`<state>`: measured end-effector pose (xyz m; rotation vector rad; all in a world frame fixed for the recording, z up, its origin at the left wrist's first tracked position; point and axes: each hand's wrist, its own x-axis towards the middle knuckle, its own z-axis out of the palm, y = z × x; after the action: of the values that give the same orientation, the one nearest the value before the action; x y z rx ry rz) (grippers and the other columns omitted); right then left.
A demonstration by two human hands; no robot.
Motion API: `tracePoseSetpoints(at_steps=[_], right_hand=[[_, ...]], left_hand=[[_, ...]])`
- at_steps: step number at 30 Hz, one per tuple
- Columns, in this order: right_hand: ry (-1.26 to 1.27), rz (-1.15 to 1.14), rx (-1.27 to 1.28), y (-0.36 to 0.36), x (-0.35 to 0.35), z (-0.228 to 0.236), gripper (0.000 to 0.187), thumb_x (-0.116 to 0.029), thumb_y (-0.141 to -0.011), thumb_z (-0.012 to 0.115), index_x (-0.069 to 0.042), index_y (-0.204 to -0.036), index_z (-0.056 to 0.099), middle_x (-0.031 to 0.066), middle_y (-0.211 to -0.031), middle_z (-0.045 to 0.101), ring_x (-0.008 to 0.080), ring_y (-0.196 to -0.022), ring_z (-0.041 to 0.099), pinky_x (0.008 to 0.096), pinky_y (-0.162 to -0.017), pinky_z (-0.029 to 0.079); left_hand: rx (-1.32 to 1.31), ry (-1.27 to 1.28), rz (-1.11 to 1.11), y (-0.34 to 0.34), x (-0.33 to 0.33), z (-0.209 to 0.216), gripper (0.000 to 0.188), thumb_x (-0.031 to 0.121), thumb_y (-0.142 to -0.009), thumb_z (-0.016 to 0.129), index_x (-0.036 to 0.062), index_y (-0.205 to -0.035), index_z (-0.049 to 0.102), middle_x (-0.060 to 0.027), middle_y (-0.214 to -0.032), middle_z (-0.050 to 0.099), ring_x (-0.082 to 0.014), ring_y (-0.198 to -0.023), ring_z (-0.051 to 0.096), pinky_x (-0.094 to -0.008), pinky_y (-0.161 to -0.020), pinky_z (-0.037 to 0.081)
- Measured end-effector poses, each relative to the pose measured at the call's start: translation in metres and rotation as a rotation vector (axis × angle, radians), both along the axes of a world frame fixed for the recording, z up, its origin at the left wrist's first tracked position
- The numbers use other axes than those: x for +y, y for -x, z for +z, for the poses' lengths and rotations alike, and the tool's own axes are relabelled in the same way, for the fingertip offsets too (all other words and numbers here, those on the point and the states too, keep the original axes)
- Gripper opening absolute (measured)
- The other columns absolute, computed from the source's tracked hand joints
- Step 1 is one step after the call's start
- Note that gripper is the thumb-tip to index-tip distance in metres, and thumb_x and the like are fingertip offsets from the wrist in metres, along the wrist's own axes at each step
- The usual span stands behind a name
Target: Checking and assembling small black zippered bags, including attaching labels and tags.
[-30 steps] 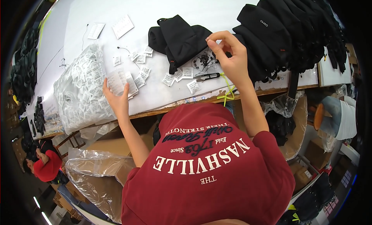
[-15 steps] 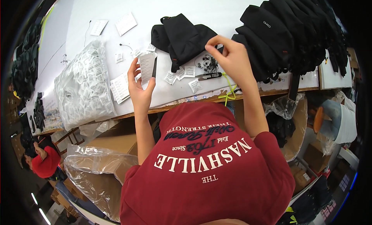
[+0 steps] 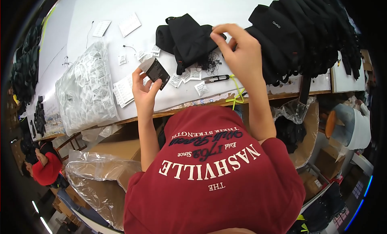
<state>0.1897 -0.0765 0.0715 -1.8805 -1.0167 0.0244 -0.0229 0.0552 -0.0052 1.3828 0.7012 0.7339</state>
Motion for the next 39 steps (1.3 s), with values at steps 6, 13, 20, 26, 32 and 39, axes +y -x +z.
tracePoseSetpoints(at_steps=[6,13,20,26,32,39], right_hand=[[-0.264,0.34,0.766,0.012,0.001,-0.009,0.017,-0.014,-0.09,0.058,-0.001,-0.081,0.058,-0.0059,-0.063,0.046,0.0019,-0.054,0.035,0.0189,-0.049,0.028],[-0.031,0.263,0.503,0.045,-0.002,-0.02,0.01,-0.012,-0.082,0.065,-0.003,-0.08,0.062,-0.0048,-0.048,0.032,0.0027,-0.047,0.025,0.0241,-0.044,0.02],[0.022,0.273,0.335,0.049,-0.002,-0.021,0.011,-0.015,-0.081,0.066,-0.004,-0.08,0.061,0.0011,-0.046,0.034,0.0086,-0.041,0.028,0.0271,-0.041,0.022],[0.027,0.249,0.281,0.05,-0.004,-0.023,0.01,-0.014,-0.081,0.066,-0.005,-0.082,0.062,0.0025,-0.047,0.033,0.0103,-0.041,0.029,0.0276,-0.042,0.024],[-0.048,0.346,0.557,0.048,-0.016,-0.03,0.011,-0.008,-0.078,0.071,-0.003,-0.083,0.062,-0.003,-0.05,0.039,0.0023,-0.047,0.03,0.0231,-0.044,0.022],[-0.012,0.425,0.515,0.048,-0.033,-0.037,0.009,-0.006,-0.079,0.069,-0.002,-0.083,0.062,-0.0033,-0.051,0.043,0.0025,-0.047,0.032,0.0225,-0.044,0.025]], left_hand=[[-0.071,0.105,-0.039,-0.011,-0.012,0.015,0.028,-0.001,-0.08,0.066,-0.0003,-0.106,0.055,-0.0046,-0.094,0.057,-0.0104,-0.084,0.055,-0.025,-0.08,0.045],[-0.046,-0.137,-0.08,-0.023,-0.026,0.033,0.018,-0.002,-0.078,0.067,-0.0009,-0.095,0.061,-0.0016,-0.087,0.057,-0.0079,-0.08,0.055,-0.0227,-0.073,0.045],[0.05,-0.381,-0.064,-0.027,-0.033,0.041,0.018,-0.005,-0.072,0.068,0.0009,-0.088,0.064,-0.0036,-0.078,0.057,-0.01,-0.068,0.055,-0.0218,-0.063,0.043],[0.062,-0.441,-0.14,-0.024,-0.034,0.046,0.015,-0.007,-0.074,0.067,-0.0017,-0.088,0.063,-0.0038,-0.081,0.058,-0.0099,-0.075,0.055,-0.0214,-0.068,0.044],[-0.032,-0.168,-0.23,-0.016,-0.035,0.038,0.015,-0.007,-0.071,0.068,-0.0019,-0.086,0.065,-0.0059,-0.077,0.061,-0.0114,-0.07,0.056,-0.0226,-0.064,0.044],[-0.241,0.402,-0.47,-0.01,-0.038,0.015,0.009,0.006,-0.089,0.058,-0.0024,-0.089,0.062,-0.006,-0.088,0.06,-0.011,-0.078,0.057,-0.0228,-0.069,0.045]])
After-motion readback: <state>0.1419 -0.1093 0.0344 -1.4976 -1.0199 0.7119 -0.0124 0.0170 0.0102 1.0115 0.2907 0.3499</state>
